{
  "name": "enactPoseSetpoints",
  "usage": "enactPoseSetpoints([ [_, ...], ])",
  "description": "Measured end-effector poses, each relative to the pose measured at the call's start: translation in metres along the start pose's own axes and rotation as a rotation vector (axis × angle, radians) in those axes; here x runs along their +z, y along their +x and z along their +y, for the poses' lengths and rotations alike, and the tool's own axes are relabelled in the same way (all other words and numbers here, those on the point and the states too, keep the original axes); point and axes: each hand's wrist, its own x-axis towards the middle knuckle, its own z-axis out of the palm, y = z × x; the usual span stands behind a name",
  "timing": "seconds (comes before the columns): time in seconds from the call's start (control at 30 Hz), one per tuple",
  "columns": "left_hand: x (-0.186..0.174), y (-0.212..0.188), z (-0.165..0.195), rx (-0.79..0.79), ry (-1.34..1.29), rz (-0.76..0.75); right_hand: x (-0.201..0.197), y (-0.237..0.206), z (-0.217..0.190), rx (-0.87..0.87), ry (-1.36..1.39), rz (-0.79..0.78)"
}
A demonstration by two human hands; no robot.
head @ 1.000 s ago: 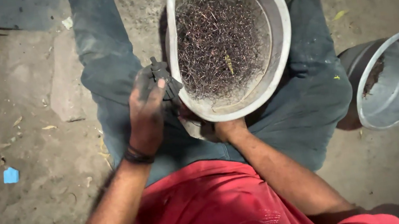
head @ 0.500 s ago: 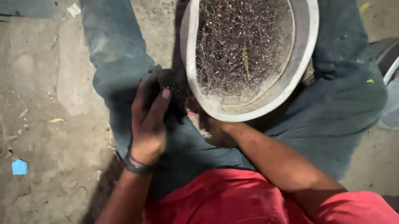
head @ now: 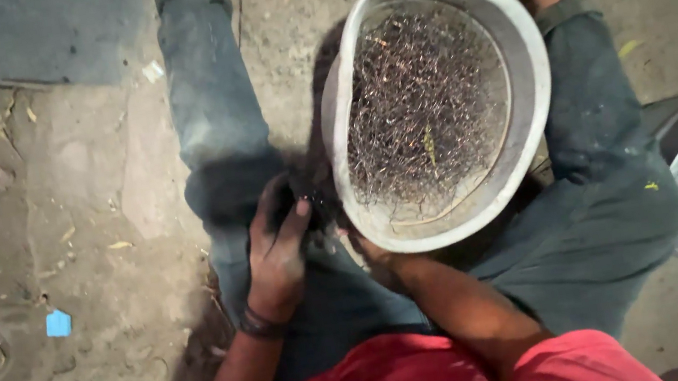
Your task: The person sits on the ground with a large basin of shredded dark material between their legs, holding small dark rubber pieces and trimming them with pliers and scissors, dropping trimmed pieces into the basin and occasionally into a second bucket beside them.
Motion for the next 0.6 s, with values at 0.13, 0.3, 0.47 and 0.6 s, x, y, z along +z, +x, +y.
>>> enactPoseSetpoints([
  [0.13,0.005,0.002,0.006,0.035,0.144,0.071,-0.007,-0.008,0.018,-0.062,-0.404,-0.032],
  [0.3,0.02,-0.006,0.031,-0.017,-0.163,-0.073,-0.033,-0.036,0.043,-0.008,-0.94,-0.344],
  [0.47,0.03,-0.018,0.05,0.051,0.022,-0.141,-0.075,-0.104,0.042,-0.445,-1.074,-0.201],
  [0.6,0.035,-0.031,0.052,-0.034,-0.118,-0.192,-0.131,-0.176,0.014,-0.504,-1.056,-0.078],
])
